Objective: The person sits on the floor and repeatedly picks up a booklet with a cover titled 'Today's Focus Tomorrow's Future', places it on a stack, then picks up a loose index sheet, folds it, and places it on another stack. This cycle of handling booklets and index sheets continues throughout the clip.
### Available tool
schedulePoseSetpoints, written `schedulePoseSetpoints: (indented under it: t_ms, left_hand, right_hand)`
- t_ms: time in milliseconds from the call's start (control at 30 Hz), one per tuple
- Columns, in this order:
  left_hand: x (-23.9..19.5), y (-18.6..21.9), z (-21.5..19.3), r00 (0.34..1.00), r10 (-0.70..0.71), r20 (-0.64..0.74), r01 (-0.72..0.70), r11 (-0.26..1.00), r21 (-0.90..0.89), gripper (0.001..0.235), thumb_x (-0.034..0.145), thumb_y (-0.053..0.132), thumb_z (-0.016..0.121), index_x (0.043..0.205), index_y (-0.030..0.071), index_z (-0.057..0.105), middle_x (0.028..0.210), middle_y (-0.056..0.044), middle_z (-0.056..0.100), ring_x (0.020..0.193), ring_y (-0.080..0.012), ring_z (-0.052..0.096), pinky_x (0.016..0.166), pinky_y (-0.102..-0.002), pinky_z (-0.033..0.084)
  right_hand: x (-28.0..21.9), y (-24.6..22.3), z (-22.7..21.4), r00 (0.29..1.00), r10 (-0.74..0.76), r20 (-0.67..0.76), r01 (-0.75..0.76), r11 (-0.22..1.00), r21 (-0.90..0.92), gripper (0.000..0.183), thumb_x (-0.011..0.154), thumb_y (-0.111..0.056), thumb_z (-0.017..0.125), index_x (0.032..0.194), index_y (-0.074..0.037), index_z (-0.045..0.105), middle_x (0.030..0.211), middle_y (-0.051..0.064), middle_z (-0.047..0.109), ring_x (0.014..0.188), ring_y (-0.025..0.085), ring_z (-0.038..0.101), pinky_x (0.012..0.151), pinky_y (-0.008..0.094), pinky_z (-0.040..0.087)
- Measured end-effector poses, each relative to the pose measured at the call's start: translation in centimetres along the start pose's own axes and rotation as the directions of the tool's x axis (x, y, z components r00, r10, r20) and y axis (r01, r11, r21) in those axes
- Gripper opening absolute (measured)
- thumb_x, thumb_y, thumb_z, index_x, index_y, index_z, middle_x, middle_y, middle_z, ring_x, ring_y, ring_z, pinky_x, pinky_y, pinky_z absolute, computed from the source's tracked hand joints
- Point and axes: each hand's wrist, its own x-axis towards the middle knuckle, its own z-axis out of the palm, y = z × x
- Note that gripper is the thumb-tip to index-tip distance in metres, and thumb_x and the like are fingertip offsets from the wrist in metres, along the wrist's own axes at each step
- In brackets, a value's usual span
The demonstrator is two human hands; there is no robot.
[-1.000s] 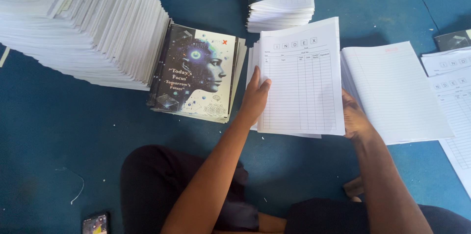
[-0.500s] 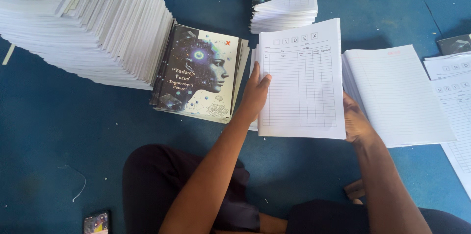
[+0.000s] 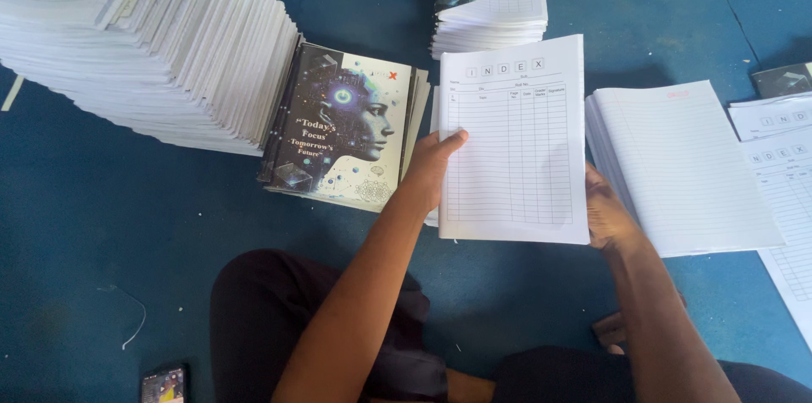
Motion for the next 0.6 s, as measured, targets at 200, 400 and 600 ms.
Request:
schedulePoseSetpoints:
  t_ms: [200,400,600]
  left_hand:
    - [0.1,-0.4,-0.9,0.993,-0.075,0.088,0.086,0.988,-0.129,0.061,0.089,0.023,0.067,0.138,-0.009,0.049,0.129,-0.033,0.060,0.123,-0.0410,0.062,0.100,-0.052,0.053]
    - [-0.2,-0.1,-2.0,0.983,-0.060,0.173,0.092,0.979,-0.182,0.065,0.087,0.022,0.069,0.137,-0.013,0.047,0.128,-0.037,0.059,0.122,-0.0437,0.062,0.098,-0.052,0.055]
    - [-0.9,1.9,-1.7,0.985,-0.019,0.170,0.049,0.984,-0.173,0.068,0.084,0.024,0.074,0.136,-0.012,0.048,0.127,-0.033,0.061,0.119,-0.0398,0.064,0.098,-0.049,0.056]
  right_hand:
    - [-0.7,-0.9,1.4,0.995,0.067,-0.078,-0.078,0.986,-0.151,0.067,0.087,-0.018,0.066,0.150,-0.008,0.044,0.126,0.024,0.066,0.106,0.022,0.072,0.070,0.026,0.066]
    - [-1.1,-1.5,2.5,0.990,0.124,-0.067,-0.134,0.975,-0.176,0.067,0.090,-0.027,0.062,0.151,-0.010,0.042,0.129,0.022,0.064,0.108,0.020,0.070,0.077,0.028,0.065]
    - [-1.1,-0.3,3.4,0.985,0.149,-0.083,-0.167,0.939,-0.299,0.069,0.098,-0.043,0.054,0.151,0.000,0.044,0.132,0.027,0.063,0.109,0.029,0.067,0.080,0.035,0.061]
